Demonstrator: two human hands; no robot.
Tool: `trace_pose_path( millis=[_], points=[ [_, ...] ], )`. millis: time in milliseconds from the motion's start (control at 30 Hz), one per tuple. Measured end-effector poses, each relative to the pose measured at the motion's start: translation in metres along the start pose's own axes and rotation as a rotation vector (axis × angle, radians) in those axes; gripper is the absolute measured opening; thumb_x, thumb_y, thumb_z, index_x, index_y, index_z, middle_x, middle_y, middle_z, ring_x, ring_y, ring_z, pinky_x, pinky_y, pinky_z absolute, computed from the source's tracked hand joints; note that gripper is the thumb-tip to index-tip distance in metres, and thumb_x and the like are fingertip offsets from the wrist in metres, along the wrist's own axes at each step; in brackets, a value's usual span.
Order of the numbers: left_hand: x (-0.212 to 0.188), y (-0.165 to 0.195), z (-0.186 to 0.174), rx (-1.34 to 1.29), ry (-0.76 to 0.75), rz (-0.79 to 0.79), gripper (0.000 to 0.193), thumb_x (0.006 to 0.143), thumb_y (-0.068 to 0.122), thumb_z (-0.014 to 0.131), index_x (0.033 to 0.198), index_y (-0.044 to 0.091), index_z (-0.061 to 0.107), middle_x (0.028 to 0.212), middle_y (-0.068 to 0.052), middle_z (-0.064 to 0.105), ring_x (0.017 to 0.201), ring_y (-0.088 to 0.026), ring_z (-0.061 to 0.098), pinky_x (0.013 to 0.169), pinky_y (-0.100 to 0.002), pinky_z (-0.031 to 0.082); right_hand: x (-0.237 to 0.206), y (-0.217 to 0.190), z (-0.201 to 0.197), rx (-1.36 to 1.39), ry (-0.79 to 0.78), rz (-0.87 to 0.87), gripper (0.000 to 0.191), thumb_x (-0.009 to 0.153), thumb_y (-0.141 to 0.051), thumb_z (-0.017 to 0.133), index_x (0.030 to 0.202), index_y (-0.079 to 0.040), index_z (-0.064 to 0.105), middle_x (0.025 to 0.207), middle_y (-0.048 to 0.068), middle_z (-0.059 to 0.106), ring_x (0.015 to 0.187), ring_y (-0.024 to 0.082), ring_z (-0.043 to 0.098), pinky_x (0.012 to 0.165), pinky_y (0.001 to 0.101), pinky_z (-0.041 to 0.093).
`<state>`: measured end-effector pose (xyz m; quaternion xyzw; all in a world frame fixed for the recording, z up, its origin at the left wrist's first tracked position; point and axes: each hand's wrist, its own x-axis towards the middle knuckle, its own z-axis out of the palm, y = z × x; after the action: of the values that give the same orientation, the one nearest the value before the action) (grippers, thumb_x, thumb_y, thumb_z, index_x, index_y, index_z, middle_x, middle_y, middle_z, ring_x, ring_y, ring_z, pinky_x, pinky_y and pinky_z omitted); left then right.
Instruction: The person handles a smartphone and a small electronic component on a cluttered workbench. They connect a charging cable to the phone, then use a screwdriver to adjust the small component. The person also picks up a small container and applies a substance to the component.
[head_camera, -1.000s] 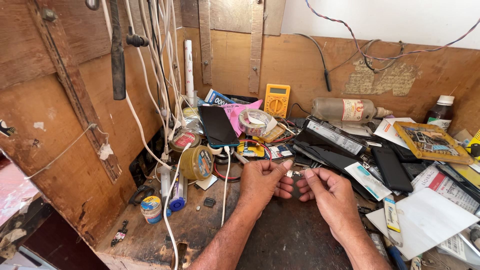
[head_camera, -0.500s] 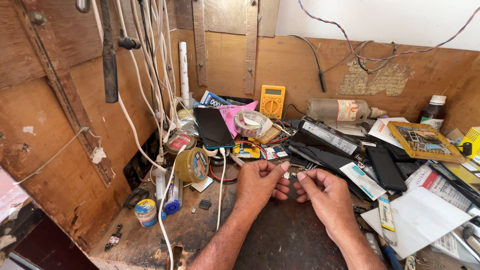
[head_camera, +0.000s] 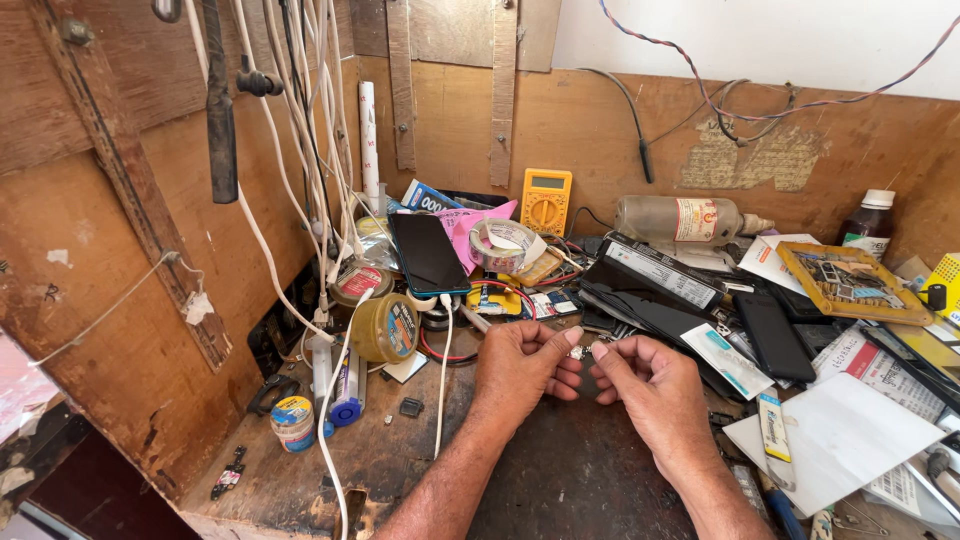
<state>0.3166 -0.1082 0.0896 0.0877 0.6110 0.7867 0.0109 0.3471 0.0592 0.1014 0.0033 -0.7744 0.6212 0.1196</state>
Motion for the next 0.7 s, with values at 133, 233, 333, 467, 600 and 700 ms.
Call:
trace_pose_path(
  millis=[133,233,333,467,600,700],
  points=[
    [0.0020,-0.0024,-0.0011,-0.003,-0.011,-0.002,0.029,0.093,0.023,0.075,0.087,-0.006,0.069,0.074,-0.014,0.073,0.058,-0.016,0.071,0.048,-0.029,0.061,0.0001,-0.0005,0.0004,-0.010,0.006,0.004,0.027,0.093,-0.023,0.071,0.092,0.004,0.074,0.078,0.010,0.073,0.066,0.014,0.067,0.062,0.0298,0.059],
    [0.0029,-0.0043,-0.0015,-0.006,-0.015,-0.008,0.029,0.093,0.023,0.075,0.088,-0.006,0.070,0.074,-0.014,0.073,0.058,-0.017,0.071,0.048,-0.029,0.061,-0.0003,0.0001,0.0006,-0.001,0.001,0.005,0.026,0.092,-0.023,0.072,0.092,0.003,0.074,0.078,0.009,0.073,0.066,0.013,0.067,0.062,0.0293,0.058],
    [0.0039,-0.0064,-0.0018,-0.008,-0.020,-0.010,0.030,0.093,0.023,0.075,0.088,-0.007,0.070,0.074,-0.015,0.073,0.058,-0.017,0.071,0.048,-0.030,0.061,0.0001,0.0018,0.0012,-0.008,-0.007,-0.036,0.025,0.090,-0.022,0.076,0.091,0.003,0.074,0.077,0.008,0.072,0.066,0.011,0.066,0.060,0.0277,0.057],
    [0.0050,-0.0086,-0.0027,-0.008,-0.019,-0.009,0.031,0.093,0.023,0.075,0.087,-0.007,0.070,0.074,-0.015,0.073,0.058,-0.018,0.072,0.048,-0.030,0.061,0.0004,0.0043,0.0023,-0.035,-0.009,-0.043,0.023,0.088,-0.020,0.078,0.090,0.002,0.074,0.075,0.006,0.072,0.063,0.010,0.064,0.058,0.0262,0.055],
    [0.0045,-0.0093,-0.0023,-0.008,-0.020,-0.013,0.031,0.093,0.023,0.075,0.087,-0.007,0.069,0.074,-0.015,0.073,0.058,-0.018,0.072,0.048,-0.030,0.062,0.0004,0.0047,0.0017,-0.058,-0.009,-0.044,0.023,0.087,-0.020,0.079,0.090,0.002,0.074,0.074,0.005,0.072,0.063,0.010,0.065,0.058,0.0257,0.055],
    [0.0043,-0.0073,-0.0020,-0.012,-0.016,-0.027,0.030,0.093,0.022,0.075,0.088,-0.007,0.069,0.074,-0.015,0.073,0.058,-0.018,0.072,0.048,-0.030,0.062,-0.0003,0.0047,0.0009,-0.063,-0.015,-0.037,0.022,0.087,-0.019,0.079,0.092,0.002,0.074,0.076,0.006,0.073,0.064,0.010,0.065,0.059,0.0264,0.056]
  ],
)
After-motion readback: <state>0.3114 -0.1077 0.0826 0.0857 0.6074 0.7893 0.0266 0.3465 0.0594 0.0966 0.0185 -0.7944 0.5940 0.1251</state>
